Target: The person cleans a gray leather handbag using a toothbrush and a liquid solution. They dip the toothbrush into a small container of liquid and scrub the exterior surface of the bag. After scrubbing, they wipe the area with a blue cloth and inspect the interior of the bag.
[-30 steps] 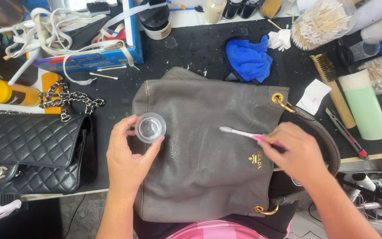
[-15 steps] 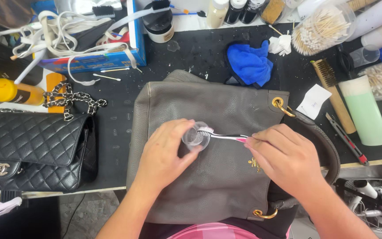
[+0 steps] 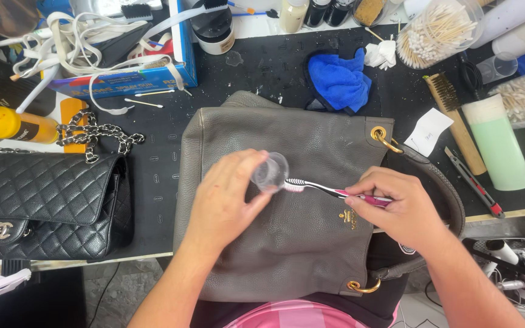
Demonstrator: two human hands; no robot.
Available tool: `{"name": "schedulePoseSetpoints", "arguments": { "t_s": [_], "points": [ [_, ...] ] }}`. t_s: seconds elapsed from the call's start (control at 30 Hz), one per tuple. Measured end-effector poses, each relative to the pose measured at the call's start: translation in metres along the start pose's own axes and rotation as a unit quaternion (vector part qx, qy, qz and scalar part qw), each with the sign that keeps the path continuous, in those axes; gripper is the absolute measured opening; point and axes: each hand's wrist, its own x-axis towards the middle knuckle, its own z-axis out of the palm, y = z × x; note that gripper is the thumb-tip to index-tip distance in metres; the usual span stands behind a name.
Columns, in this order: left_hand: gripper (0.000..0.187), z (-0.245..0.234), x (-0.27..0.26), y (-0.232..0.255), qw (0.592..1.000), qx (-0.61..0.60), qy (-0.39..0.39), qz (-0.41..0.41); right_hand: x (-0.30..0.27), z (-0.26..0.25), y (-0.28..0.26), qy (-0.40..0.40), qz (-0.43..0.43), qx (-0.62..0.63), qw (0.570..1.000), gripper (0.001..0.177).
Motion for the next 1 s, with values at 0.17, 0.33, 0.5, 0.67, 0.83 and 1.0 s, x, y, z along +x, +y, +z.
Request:
{"name": "schedulePoseSetpoints", "arguments": {
  "t_s": [0.17,0.33,0.5,0.67,0.83,1.0],
  "points": [
    [0.065,-0.013,-0.007,-0.011,0.998,-0.008,0.024,-0.049,-0.008,0.017,0.007,0.014,-0.124,-0.113,0.986,0.011],
    [0.065,-0.014,-0.012,-0.016,0.997,0.001,0.036,-0.067,-0.006,0.026,0.008,0.083,-0.159,-0.202,0.963,0.01],
    [0.069,-0.016,-0.018,-0.018,0.993,-0.004,0.047,-0.111,-0.011,0.021,0.005,0.013,-0.164,-0.153,0.974,0.016],
    [0.068,-0.012,-0.017,-0.022,0.994,-0.001,0.046,-0.101,-0.007,0.014,0.01,0.087,-0.14,-0.185,0.969,0.016],
    [0.067,-0.012,-0.014,-0.016,0.992,-0.028,0.035,-0.118,-0.021,-0.007,0.016,-0.049,-0.07,-0.079,0.993,0.01],
    [0.069,-0.005,-0.004,-0.003,0.993,-0.058,-0.009,-0.099,-0.02,-0.013,0.023,0.1,-0.082,-0.192,0.973,0.012]
  ]
}}
